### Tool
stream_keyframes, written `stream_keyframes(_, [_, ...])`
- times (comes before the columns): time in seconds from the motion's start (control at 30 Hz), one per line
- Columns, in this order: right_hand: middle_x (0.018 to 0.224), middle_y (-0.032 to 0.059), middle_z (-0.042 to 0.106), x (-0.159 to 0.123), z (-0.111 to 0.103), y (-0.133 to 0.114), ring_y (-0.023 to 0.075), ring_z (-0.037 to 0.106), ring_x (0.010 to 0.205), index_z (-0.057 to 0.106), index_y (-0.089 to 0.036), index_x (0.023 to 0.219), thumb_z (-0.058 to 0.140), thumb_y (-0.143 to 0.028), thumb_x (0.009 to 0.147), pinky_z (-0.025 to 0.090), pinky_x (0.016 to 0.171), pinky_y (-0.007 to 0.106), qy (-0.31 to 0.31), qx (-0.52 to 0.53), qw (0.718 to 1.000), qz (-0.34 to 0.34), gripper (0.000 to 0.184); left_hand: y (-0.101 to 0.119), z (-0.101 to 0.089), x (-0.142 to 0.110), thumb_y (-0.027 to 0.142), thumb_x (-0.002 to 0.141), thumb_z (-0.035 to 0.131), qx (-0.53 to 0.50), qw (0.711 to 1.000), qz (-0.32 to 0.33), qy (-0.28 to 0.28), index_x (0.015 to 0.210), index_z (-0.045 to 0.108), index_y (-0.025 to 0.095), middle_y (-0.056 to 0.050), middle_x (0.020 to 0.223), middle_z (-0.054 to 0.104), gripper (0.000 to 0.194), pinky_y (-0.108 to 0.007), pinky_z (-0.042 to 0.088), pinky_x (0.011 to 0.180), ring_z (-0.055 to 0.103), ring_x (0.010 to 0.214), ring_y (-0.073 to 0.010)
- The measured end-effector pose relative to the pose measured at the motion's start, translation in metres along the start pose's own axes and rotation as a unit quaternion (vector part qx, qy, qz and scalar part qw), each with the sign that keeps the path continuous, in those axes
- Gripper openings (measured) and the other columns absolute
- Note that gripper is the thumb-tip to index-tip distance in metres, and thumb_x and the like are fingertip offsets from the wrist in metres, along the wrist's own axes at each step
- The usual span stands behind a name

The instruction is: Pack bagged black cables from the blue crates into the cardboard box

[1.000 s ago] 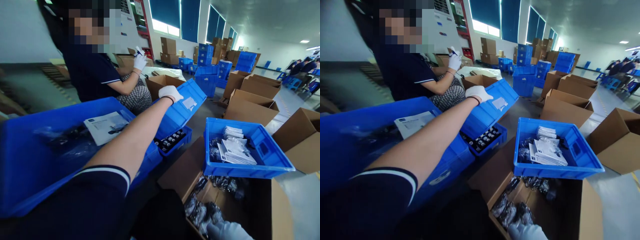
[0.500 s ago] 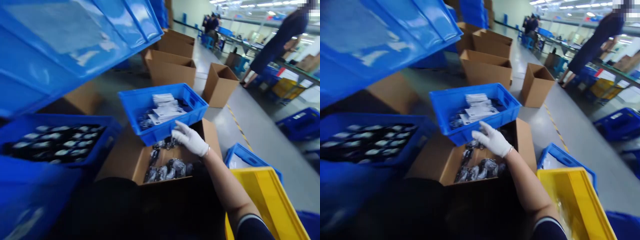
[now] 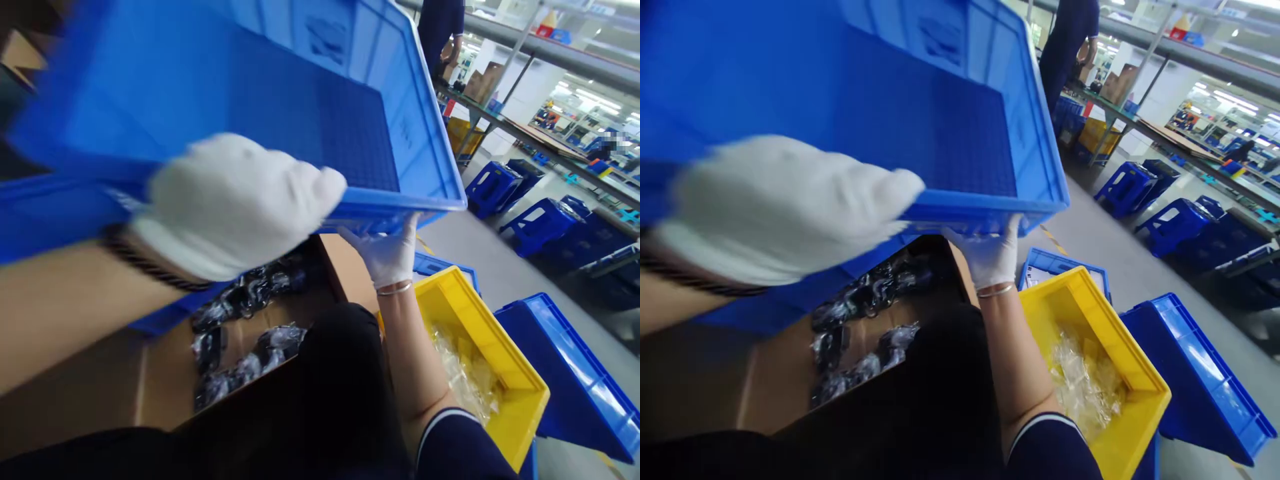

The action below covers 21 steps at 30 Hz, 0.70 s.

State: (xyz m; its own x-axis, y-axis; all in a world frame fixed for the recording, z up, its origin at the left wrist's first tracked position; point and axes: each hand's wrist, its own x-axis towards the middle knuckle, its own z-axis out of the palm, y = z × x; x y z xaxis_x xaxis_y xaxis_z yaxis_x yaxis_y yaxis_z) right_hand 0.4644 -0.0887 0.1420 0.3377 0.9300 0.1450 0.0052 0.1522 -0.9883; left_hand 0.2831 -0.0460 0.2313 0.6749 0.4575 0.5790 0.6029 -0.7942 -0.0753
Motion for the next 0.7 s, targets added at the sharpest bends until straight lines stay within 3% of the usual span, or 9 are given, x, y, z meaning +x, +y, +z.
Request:
stream_keyframes(0.1, [0.133,0.0131,0.058,-0.007,-0.029,0.017,0.0227,0.046,0.134,0.028,-0.019,0.152,0.022,-0.056,0.101,0.036,0.104,0.063,0.036,-0.088,0.995,0.010,0.063,0.032,0.016,0.026,0.018,0.098,0.010,0.070,0.994,0.086,-0.018,0.080,0.061,0.008,0.000,0.061,0.027,0.055,-0.035,0.041,0.072,0.059,0.074,-0.0195])
stream_keyframes(0.2, [0.132,0.0129,0.061,-0.017,-0.043,0.031,0.0250,0.046,0.133,0.040,-0.017,0.146,0.042,-0.052,0.097,0.039,0.104,0.059,0.017,-0.197,0.980,0.022,0.060,0.049,0.060,0.040,0.011,0.098,0.023,0.076,0.982,0.171,0.017,0.082,0.058,0.011,-0.003,0.061,0.044,0.039,-0.028,0.033,0.061,0.054,0.064,-0.0173])
stream_keyframes(0.33, [0.125,0.0111,0.067,-0.035,-0.058,0.053,0.0292,0.047,0.132,0.054,-0.021,0.134,0.057,-0.046,0.092,0.034,0.107,0.061,-0.015,-0.296,0.955,0.029,0.049,0.054,0.124,0.032,0.010,0.097,0.029,0.061,0.971,0.228,0.033,0.084,0.057,0.015,-0.005,0.065,0.054,0.032,-0.033,0.024,0.055,0.053,0.060,-0.0205])
stream_keyframes(0.47, [0.118,0.0127,0.070,-0.042,-0.071,0.089,0.0304,0.050,0.130,0.061,-0.020,0.125,0.055,-0.048,0.093,0.035,0.109,0.057,-0.042,-0.335,0.939,0.069,0.043,0.050,0.174,0.019,0.011,0.096,0.035,0.045,0.976,0.214,-0.002,0.089,0.060,0.016,-0.006,0.069,0.058,0.027,-0.036,0.026,0.056,0.054,0.062,-0.0217])
stream_keyframes(0.6, [0.114,0.0153,0.070,-0.049,-0.075,0.120,0.0291,0.062,0.119,0.055,-0.015,0.134,0.029,-0.055,0.101,0.048,0.099,0.052,-0.046,-0.256,0.959,0.111,0.058,0.029,0.215,0.011,0.015,0.092,0.044,0.009,0.985,0.160,-0.057,0.097,0.063,0.015,-0.010,0.075,0.061,0.020,-0.037,0.032,0.062,0.057,0.070,-0.0245])
stream_keyframes(0.7, [0.125,0.0179,0.066,-0.051,-0.081,0.122,0.0284,0.062,0.119,0.052,-0.014,0.138,0.026,-0.055,0.101,0.048,0.102,0.050,0.023,-0.270,0.961,0.061,0.061,0.012,0.241,-0.001,0.017,0.088,0.052,-0.006,0.988,0.137,-0.077,0.096,0.064,0.014,-0.011,0.077,0.061,0.015,-0.038,0.034,0.063,0.058,0.072,-0.0259])
